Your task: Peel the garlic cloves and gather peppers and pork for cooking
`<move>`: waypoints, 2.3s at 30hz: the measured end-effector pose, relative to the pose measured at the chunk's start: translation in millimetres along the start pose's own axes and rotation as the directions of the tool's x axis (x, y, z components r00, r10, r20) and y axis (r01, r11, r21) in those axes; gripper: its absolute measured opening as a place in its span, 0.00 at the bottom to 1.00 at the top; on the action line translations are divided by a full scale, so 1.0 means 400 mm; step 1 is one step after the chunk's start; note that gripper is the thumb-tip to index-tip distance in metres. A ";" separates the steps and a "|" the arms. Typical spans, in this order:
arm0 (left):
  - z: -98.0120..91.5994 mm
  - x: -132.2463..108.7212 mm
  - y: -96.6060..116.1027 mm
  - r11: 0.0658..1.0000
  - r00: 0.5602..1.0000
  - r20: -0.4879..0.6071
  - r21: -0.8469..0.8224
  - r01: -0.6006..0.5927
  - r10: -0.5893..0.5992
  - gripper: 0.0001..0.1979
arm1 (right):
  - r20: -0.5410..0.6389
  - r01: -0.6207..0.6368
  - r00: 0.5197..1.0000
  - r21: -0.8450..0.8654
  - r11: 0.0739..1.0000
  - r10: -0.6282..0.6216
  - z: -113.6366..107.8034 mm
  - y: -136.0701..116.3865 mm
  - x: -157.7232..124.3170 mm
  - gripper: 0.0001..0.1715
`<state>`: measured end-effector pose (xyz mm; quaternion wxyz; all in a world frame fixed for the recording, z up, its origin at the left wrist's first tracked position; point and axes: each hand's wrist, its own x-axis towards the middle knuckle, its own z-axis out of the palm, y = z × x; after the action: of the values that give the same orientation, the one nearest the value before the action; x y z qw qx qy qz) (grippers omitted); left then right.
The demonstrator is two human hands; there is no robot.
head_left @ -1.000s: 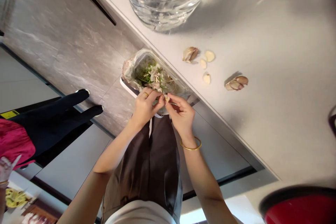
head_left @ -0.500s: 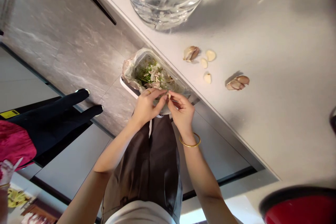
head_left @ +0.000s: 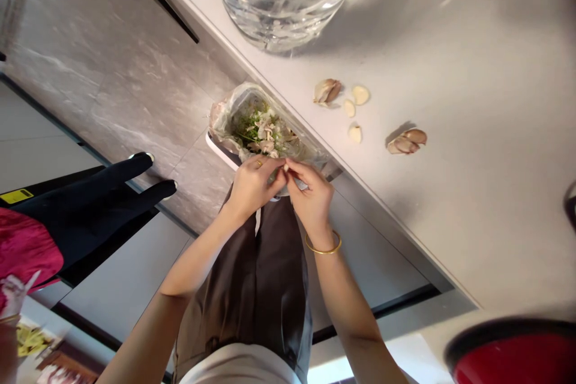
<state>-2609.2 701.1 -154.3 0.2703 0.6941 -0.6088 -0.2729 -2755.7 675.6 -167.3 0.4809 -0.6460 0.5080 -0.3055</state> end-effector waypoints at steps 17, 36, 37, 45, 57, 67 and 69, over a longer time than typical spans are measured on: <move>-0.005 0.001 -0.008 0.960 0.992 -0.105 -0.263 -0.093 0.068 0.10 | 0.000 -0.096 0.995 0.123 0.988 0.097 0.000 -0.003 -0.001 0.17; -0.015 -0.002 -0.010 0.991 0.989 -0.056 0.006 -0.136 0.137 0.09 | 0.054 0.056 0.997 -0.092 0.994 -0.051 -0.024 -0.025 0.022 0.18; -0.016 -0.001 -0.008 0.990 0.990 -0.045 0.044 -0.132 0.134 0.09 | 0.065 0.084 0.995 -0.139 0.987 -0.075 -0.025 -0.030 0.022 0.18; -0.013 0.003 -0.005 0.989 0.996 0.034 0.121 -0.083 0.080 0.08 | 0.200 0.134 0.977 -0.289 0.948 -0.077 -0.033 -0.041 0.023 0.19; -0.034 0.007 0.002 0.990 1.000 0.028 -0.140 0.014 -0.010 0.09 | 0.143 0.028 0.990 -0.121 0.992 -0.010 -0.036 -0.040 0.012 0.21; -0.039 0.005 -0.006 0.982 0.983 0.104 0.097 -0.164 0.153 0.11 | 0.241 0.068 0.970 -0.139 0.988 -0.033 -0.053 -0.037 0.017 0.25; -0.041 0.004 -0.006 0.969 0.972 0.139 0.128 -0.209 0.192 0.11 | 0.251 0.055 0.968 -0.143 0.988 -0.018 -0.057 -0.034 0.016 0.28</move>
<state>-2595.5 700.6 -144.5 0.2078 0.6278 -0.7096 -0.2432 -2769.1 662.8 -147.3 0.4856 -0.7225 0.4530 -0.1922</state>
